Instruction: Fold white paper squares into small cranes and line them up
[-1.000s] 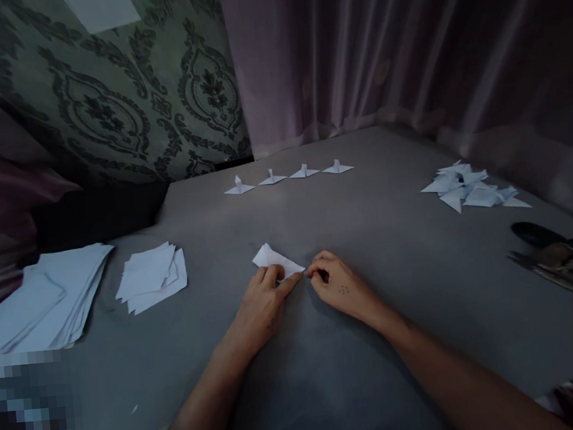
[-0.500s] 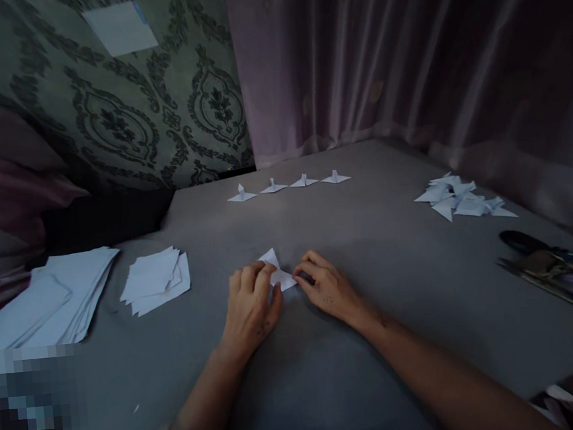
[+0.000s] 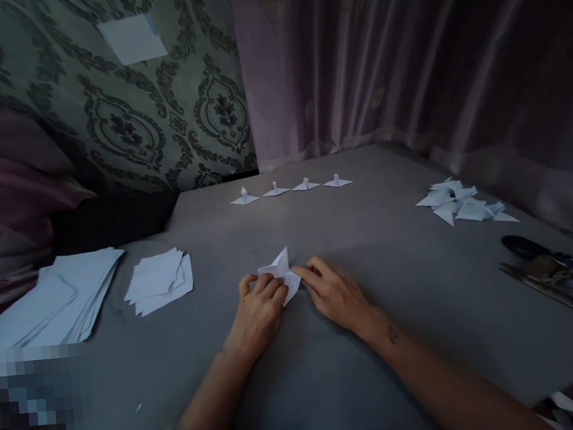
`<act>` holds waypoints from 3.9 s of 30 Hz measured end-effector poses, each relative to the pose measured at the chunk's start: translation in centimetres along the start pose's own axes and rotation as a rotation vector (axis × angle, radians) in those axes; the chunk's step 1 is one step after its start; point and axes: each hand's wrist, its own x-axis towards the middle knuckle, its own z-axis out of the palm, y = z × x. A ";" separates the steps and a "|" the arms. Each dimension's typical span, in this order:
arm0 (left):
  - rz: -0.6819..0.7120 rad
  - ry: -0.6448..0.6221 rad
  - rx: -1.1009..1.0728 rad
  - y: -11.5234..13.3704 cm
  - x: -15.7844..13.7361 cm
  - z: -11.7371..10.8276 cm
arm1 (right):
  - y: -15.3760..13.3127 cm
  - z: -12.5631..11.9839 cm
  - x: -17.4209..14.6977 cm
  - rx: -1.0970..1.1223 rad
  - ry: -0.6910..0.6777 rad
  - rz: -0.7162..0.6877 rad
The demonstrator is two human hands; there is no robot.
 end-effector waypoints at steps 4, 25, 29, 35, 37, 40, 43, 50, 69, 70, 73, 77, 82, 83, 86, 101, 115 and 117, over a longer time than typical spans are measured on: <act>-0.002 -0.012 -0.041 -0.1 -0.1 -0.1 | 0.0 -0.2 0.1 -0.021 -0.029 -0.032; -0.247 -0.025 -0.074 -0.1 0.6 -0.3 | -0.3 0.3 0.4 0.135 -0.115 0.267; -0.280 -0.045 -0.070 0.0 0.8 0.1 | -0.6 0.7 0.7 0.109 -0.095 0.312; -0.297 -0.041 -0.095 -0.7 0.4 0.4 | -1.2 0.6 0.3 0.124 -0.138 0.142; -0.277 -0.049 -0.115 -1.4 0.0 0.2 | -1.3 0.4 0.0 0.095 -0.156 0.098; -0.242 -0.082 -0.132 -2.7 -0.5 -0.3 | -1.5 0.3 -0.3 0.059 -0.164 0.067; -0.155 -0.080 -0.148 -3.4 -0.6 -0.6 | -1.7 0.1 -0.4 0.046 -0.176 0.049; -0.149 0.232 0.014 -2.2 -0.1 0.0 | -1.9 -0.4 -0.3 0.082 -0.228 0.053; -0.011 -0.074 -0.291 -1.3 -0.2 1.2 | 1.4 -0.3 0.0 0.477 -0.194 0.264; -0.007 -0.084 -0.278 -1.3 -0.1 1.0 | 1.6 -0.2 0.0 0.504 -0.189 0.301; 0.009 -0.094 -0.257 -1.2 -0.1 0.9 | 2.1 0.1 0.3 0.544 -0.179 0.364; 0.015 -0.103 -0.269 -1.5 -0.2 1.5 | 2.3 0.1 0.5 0.555 -0.165 0.404; 0.033 -0.130 -0.275 -1.7 -0.3 2.1 | 2.7 -0.2 0.8 0.585 -0.158 0.502; 0.036 -0.134 -0.273 -1.7 -0.2 2.0 | 2.8 -0.3 0.8 0.588 -0.154 0.519; 0.052 -0.151 -0.273 -1.6 0.0 1.8 | 2.7 -0.3 0.9 0.588 -0.145 0.546; 0.029 -0.164 -0.253 -1.3 0.7 2.3 | 2.4 -0.1 1.1 0.571 -0.105 0.555; 0.056 -0.097 -0.257 -1.4 0.6 2.2 | 0.8 1.3 1.4 0.398 -0.034 0.422; 0.004 0.010 -0.253 -1.4 0.4 1.7 | 0.5 1.3 1.4 0.383 -0.044 0.374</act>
